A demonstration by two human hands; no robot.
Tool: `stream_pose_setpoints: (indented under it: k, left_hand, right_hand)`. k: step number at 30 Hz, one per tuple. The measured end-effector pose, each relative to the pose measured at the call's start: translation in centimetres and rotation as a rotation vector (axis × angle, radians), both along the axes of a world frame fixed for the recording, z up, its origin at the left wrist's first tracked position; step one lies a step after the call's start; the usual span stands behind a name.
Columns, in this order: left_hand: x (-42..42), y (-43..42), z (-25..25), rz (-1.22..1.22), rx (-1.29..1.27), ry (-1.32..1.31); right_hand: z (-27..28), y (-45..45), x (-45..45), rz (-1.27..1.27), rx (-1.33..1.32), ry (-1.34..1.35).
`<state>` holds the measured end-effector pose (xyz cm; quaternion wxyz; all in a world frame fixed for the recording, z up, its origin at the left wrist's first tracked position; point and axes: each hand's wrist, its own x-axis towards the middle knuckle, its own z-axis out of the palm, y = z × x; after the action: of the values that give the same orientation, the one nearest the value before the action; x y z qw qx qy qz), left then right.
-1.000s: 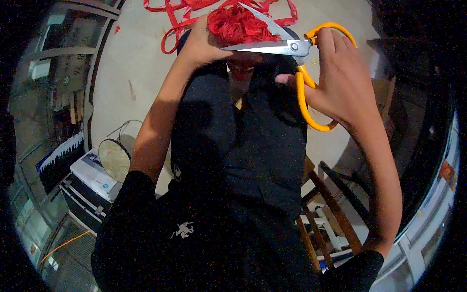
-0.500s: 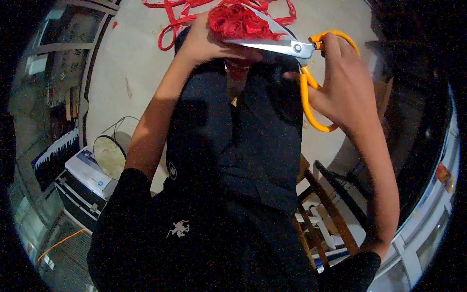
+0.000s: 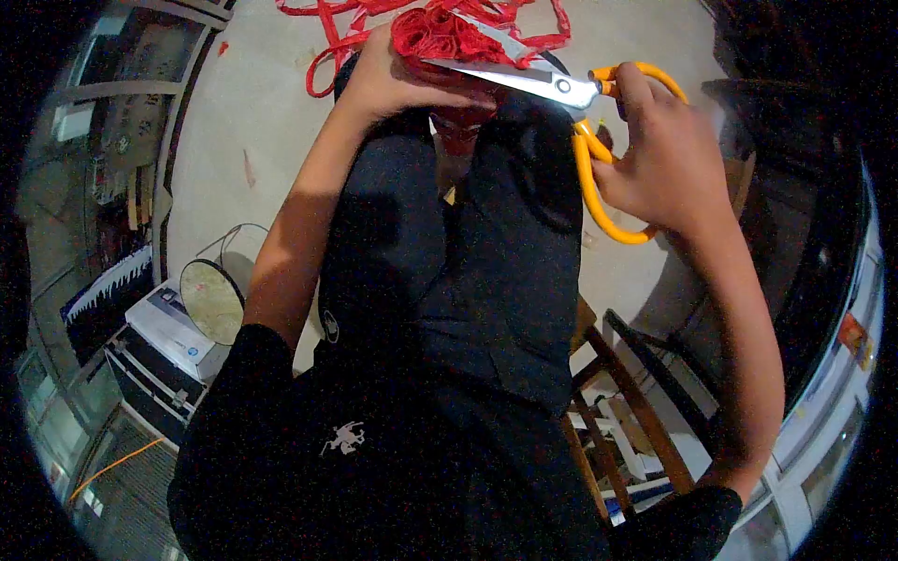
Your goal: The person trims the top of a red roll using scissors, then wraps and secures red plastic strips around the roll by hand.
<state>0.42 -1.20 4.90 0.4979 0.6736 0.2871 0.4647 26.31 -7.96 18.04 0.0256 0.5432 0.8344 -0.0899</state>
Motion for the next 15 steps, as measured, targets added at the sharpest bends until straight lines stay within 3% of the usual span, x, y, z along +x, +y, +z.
stream_pose_setpoints:
  k: [2, 6, 11, 13, 15]
  left_hand:
    - [0.1, -0.1, 0.2, 0.01, 0.003, 0.035]
    - [0.7, 0.0, -0.2, 0.044, -0.041, 0.001]
    - [0.2, -0.3, 0.5, 0.058, 0.039, 0.041]
    - [0.1, -0.7, 1.3, 0.043, -0.091, 0.023]
    - [0.3, -1.1, 1.5, 0.072, 0.022, -0.056]
  right_hand:
    - [-0.4, -0.4, -0.3, 0.039, 0.18, 0.047]
    - [-0.3, 0.4, -1.8, 0.106, 0.287, 0.013]
    - [-0.5, 0.6, -0.1, -0.041, -0.005, -0.037]
    - [-0.2, 0.5, 0.0, 0.015, 0.082, -0.037]
    - [0.7, 0.2, -0.8, -0.149, -0.001, -0.063]
